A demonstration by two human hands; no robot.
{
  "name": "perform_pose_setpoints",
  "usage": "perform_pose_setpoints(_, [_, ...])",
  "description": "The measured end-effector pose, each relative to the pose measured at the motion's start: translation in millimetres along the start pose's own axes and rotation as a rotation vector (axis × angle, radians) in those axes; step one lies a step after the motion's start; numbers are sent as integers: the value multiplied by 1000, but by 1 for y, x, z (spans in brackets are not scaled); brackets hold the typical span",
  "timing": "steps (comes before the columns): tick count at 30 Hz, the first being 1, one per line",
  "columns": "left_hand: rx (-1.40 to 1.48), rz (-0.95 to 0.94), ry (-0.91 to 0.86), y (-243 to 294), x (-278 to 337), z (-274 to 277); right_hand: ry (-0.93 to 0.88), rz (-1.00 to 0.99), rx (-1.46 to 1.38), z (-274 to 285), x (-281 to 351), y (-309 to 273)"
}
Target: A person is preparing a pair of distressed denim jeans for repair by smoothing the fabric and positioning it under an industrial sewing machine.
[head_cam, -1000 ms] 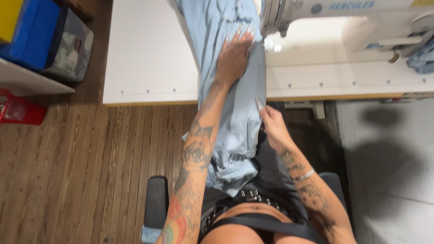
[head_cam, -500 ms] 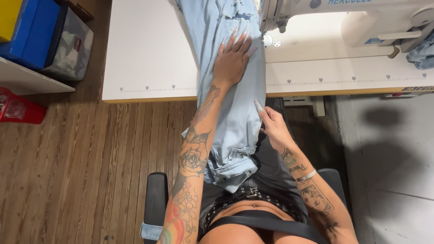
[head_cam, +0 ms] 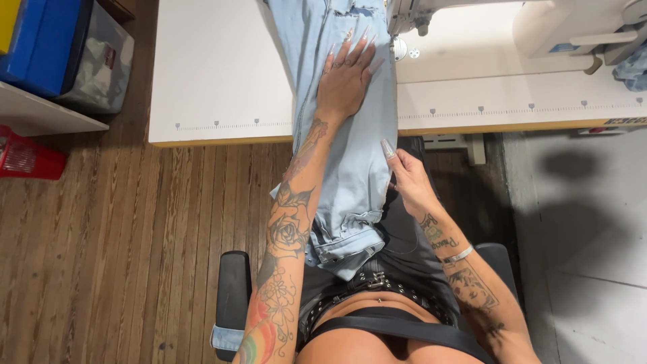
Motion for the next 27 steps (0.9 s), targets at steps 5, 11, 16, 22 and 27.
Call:
perform_pose_setpoints(5, [43,25,-12,-1,-2,3,8,4,23,1,1,-6])
perform_pose_setpoints(11, [26,-10,20,0,0,5,22,2,42,2,1,-8])
perform_pose_setpoints(16, [39,4,20,0,-5,5,44,-7,108,8,-2,-6])
perform_pose_setpoints(22, [21,-15,57,-8,-14,3,62,-14,62,9,-8,-13])
perform_pose_setpoints(27, [46,-20,95,-14,-24,-2,58,8,12,12,-22,-8])
Point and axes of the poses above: each hand's wrist, its own x-axis away from the middle knuckle, its own z-axis out of the back of the hand, y = z × x, the point moved 9 cm from there along -x, towards the middle knuckle, and after that the axes turned 15 degrees about x, right-handed, at the moved point
